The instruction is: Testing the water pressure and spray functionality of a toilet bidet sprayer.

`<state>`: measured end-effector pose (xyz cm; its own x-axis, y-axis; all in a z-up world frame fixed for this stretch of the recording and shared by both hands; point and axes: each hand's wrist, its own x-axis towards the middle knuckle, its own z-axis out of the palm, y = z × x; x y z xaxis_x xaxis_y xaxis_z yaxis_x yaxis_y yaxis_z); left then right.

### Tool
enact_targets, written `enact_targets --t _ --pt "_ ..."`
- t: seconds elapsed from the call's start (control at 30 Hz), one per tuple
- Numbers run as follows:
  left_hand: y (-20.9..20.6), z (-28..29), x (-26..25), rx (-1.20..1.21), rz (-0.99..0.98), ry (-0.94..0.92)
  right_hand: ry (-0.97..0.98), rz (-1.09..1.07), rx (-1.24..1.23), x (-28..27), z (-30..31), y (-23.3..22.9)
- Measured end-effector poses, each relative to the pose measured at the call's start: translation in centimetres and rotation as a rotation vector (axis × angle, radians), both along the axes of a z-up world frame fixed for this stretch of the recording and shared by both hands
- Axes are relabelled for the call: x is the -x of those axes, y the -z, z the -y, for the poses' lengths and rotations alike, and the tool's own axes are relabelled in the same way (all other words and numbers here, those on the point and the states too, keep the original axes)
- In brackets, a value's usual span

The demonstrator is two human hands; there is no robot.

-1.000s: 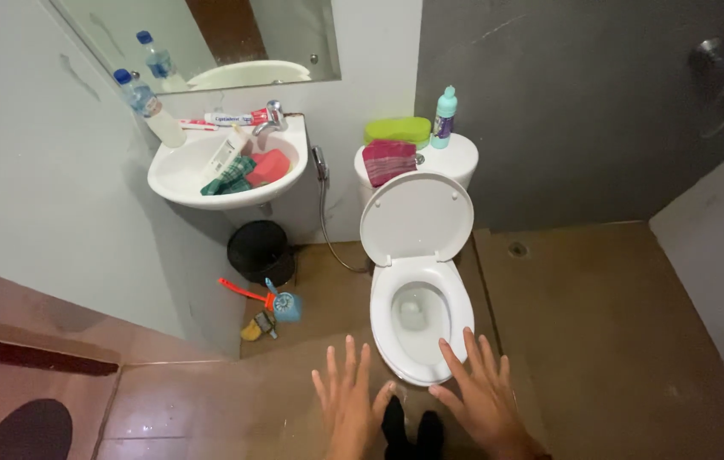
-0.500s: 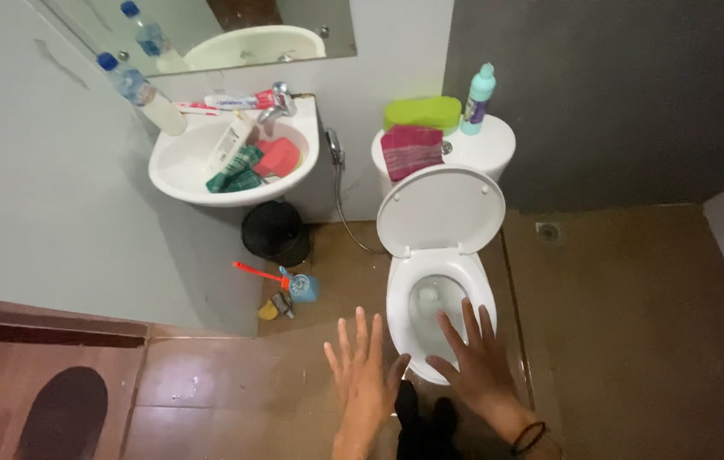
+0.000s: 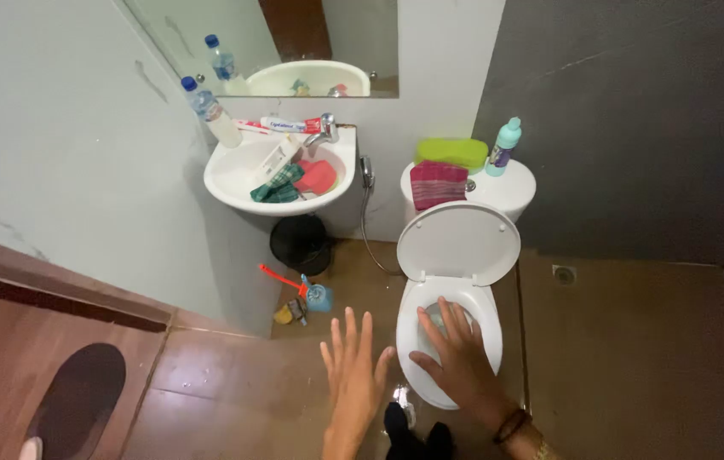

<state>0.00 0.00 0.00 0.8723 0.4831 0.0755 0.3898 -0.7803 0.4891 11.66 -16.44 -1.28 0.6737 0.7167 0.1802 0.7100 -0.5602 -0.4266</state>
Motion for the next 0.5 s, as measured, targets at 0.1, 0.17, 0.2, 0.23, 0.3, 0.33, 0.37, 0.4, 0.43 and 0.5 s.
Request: enact_targets --t 0.1,0.17,0.2,0.23,0.3,0.33,0.37,0.4,0.43,0.5 --pt "-0.3 0.0 -0.5 0.039 -0.089 -0.025 -0.036 -0.028 -0.004 -0.3 -0.4 -1.1" --pt "0.4 0.1 -0.5 0.045 -0.045 -0.023 -0.059 -0.038 -0.008 -0.4 -0.2 -1.1" --pt "0.6 -0.1 -0.4 0.047 -0.002 -0.02 -0.082 -0.049 -0.015 -0.4 -0.3 -1.2" --pt "0.7 -0.2 -0.5 0.049 0.0 -0.026 -0.088 -0.047 -0.013 -0.5 -0.4 -0.9" --pt "0.9 -0.4 -0.7 0.05 -0.009 -0.007 -0.072 -0.047 0.028 -0.7 -0.7 -0.2" --pt "0.9 -0.5 -0.9 0.053 -0.008 -0.009 -0.074 -0.046 0.031 -0.7 -0.9 -0.3" --pt "0.8 -0.7 -1.0 0.055 -0.052 -0.005 -0.067 -0.042 0.035 -0.7 -1.0 -0.5" --pt "0.7 -0.9 -1.2 0.056 -0.096 0.0 -0.059 -0.038 0.038 -0.7 -1.1 -0.6" --pt "0.4 -1.2 -1.3 0.058 -0.097 0.008 -0.051 -0.039 0.041 -0.8 -1.3 -0.9" --pt "0.0 -2.1 -1.6 0.059 -0.129 0.026 -0.046 -0.07 0.113 -1.1 -1.8 -1.7"
